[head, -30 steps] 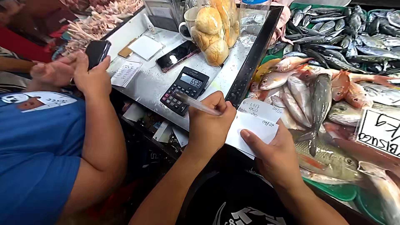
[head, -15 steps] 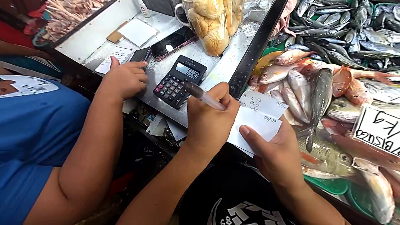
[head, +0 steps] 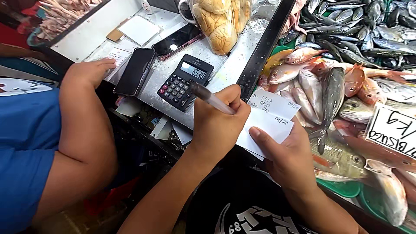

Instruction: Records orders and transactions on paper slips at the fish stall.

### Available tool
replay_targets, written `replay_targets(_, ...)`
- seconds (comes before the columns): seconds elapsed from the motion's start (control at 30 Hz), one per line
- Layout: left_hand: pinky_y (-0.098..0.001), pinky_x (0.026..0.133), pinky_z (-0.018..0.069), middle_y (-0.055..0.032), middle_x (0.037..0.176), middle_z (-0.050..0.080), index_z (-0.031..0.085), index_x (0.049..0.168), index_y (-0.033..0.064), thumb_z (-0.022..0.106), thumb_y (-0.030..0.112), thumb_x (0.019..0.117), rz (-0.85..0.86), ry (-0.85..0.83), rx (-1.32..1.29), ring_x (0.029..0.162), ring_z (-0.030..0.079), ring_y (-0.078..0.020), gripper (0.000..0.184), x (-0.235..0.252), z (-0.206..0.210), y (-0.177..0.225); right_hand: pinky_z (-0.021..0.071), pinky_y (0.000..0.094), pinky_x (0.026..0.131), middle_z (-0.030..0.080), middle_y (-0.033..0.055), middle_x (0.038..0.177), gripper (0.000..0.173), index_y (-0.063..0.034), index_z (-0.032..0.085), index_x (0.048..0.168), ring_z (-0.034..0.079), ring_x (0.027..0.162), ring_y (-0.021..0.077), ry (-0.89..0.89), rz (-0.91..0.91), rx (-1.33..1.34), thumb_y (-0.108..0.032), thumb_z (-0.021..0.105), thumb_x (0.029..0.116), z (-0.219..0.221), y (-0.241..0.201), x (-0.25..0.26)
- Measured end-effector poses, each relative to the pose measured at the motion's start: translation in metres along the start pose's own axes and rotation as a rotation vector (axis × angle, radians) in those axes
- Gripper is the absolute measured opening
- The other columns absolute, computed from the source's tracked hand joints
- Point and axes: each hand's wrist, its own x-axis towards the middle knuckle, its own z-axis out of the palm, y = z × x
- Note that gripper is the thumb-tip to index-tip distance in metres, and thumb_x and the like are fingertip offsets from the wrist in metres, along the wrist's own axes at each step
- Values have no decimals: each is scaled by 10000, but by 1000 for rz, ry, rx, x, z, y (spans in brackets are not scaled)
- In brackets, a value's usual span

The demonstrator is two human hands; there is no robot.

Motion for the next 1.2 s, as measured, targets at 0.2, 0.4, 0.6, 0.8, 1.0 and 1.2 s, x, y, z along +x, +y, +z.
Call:
replay_targets(0.2, -117, 418, 302, 65, 547, 416, 427, 621, 153, 648, -45, 817, -16, -2, -63, 453, 376, 14, 355, 1, 0, 0, 639, 224, 760, 730, -5, 946, 395, -22, 516, 1178, 737, 828, 64, 6, -2, 7, 74, 682, 832, 1, 0, 0)
replay_targets(0.4, -126, 409, 279, 68, 526, 401, 421, 598, 154, 641, -38, 810, 0, -7, -5, 442, 361, 15, 361, 0, 1, 1, 639, 225, 760, 731, 0, 942, 391, -22, 517, 1177, 738, 826, 67, 6, 7, 10, 75, 679, 834, 0, 0, -1)
replay_targets(0.6, -117, 416, 307, 66, 534, 421, 446, 614, 146, 660, -37, 820, 5, -27, -11, 451, 387, 19, 349, 1, 2, 2, 637, 223, 770, 729, -2, 952, 397, -23, 518, 1181, 737, 838, 66, 5, 2, 22, 81, 676, 833, 1, 0, -1)
replay_targets(0.8, -121, 414, 295, 69, 530, 419, 446, 603, 148, 661, -33, 802, 17, -35, 3, 452, 383, 21, 344, 1, 1, 1, 637, 228, 771, 735, -6, 947, 385, -35, 522, 1176, 738, 835, 65, 1, 2, 36, 79, 675, 841, 0, 0, -1)
replay_targets(1.0, -122, 415, 307, 64, 535, 427, 458, 614, 145, 670, -17, 819, 6, -61, -11, 454, 392, 17, 337, 2, 2, 2, 638, 232, 776, 733, -2, 950, 398, -31, 521, 1189, 738, 837, 70, 2, -7, 30, 78, 673, 837, 0, 2, -1)
replay_targets(1.2, -119, 414, 315, 65, 541, 435, 466, 625, 144, 673, -16, 816, 19, -65, -28, 454, 398, 18, 324, 1, 1, 1, 638, 233, 783, 731, -5, 964, 399, -36, 517, 1194, 737, 846, 68, -2, -8, 34, 76, 674, 844, 0, 2, -1)
